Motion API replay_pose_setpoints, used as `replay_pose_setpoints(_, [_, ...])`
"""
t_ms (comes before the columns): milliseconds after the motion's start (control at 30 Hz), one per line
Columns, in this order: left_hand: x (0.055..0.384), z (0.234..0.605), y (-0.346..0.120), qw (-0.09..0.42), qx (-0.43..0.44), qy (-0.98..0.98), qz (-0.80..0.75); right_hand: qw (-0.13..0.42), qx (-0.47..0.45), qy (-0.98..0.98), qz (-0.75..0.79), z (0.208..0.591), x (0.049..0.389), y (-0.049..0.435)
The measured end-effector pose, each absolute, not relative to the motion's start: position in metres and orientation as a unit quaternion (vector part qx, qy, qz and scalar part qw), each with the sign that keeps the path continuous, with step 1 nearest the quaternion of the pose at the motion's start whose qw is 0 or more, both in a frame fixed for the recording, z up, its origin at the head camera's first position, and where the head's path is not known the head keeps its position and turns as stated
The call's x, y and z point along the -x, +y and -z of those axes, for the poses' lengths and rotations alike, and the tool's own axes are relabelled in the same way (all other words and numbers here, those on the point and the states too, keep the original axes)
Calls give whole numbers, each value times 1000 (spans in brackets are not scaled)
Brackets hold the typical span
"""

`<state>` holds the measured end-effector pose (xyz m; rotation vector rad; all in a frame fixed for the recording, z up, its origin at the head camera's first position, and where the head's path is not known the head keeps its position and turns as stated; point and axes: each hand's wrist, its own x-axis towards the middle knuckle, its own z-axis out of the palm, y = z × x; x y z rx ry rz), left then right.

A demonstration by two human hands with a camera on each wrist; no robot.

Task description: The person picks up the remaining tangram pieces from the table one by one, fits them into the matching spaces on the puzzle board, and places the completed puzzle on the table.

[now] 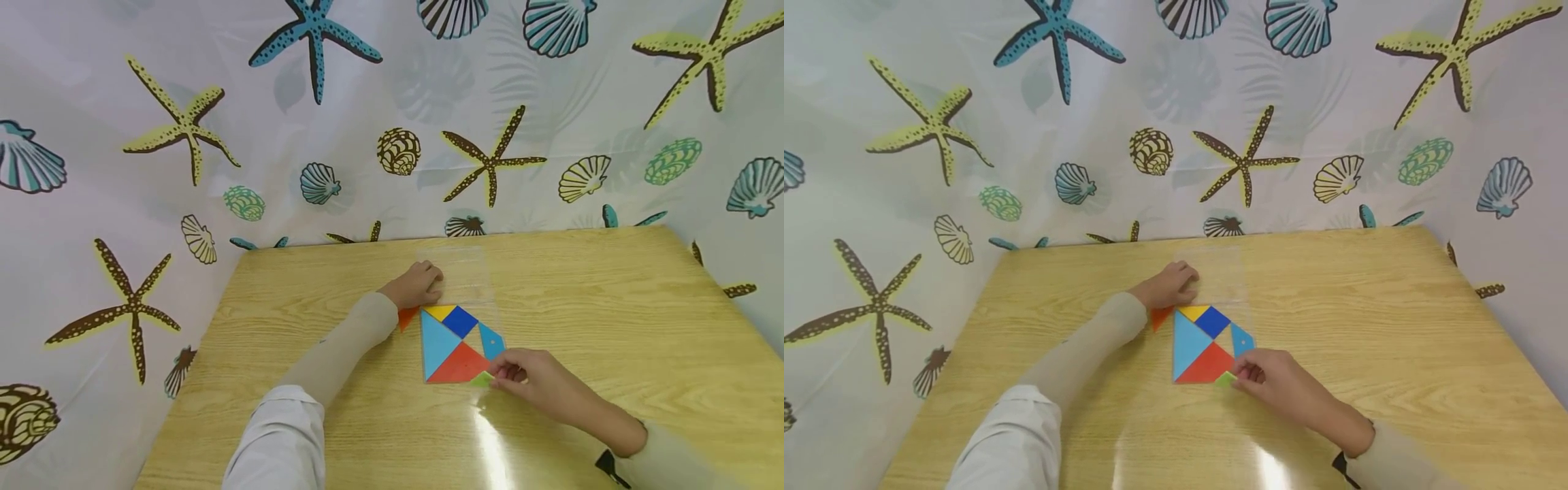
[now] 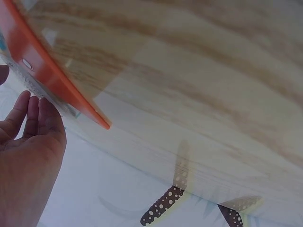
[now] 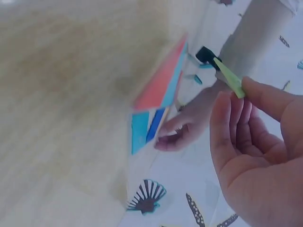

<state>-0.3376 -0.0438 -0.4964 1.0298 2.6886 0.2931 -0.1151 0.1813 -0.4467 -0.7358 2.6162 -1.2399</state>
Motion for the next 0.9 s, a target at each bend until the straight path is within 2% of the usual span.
replay_pose_setpoints(167, [337, 497, -44, 121, -353, 922, -101, 29, 211, 894, 393, 439, 126, 188])
replay_pose_setpoints(333, [337, 498, -44, 121, -348, 924, -98, -38, 217, 914, 341, 439, 136, 188])
replay_pose_setpoints(700, [340, 499, -44, 119, -348, 925, -96, -206, 312, 910, 179, 465, 152, 171])
replay_pose_setpoints(800, [339, 499, -44, 121, -346, 925, -95, -224, 317, 908, 157, 475, 157, 165])
replay_pose_setpoints(900, [339, 500, -43, 121, -349, 924, -97, -212, 314, 914, 145, 481, 161, 159])
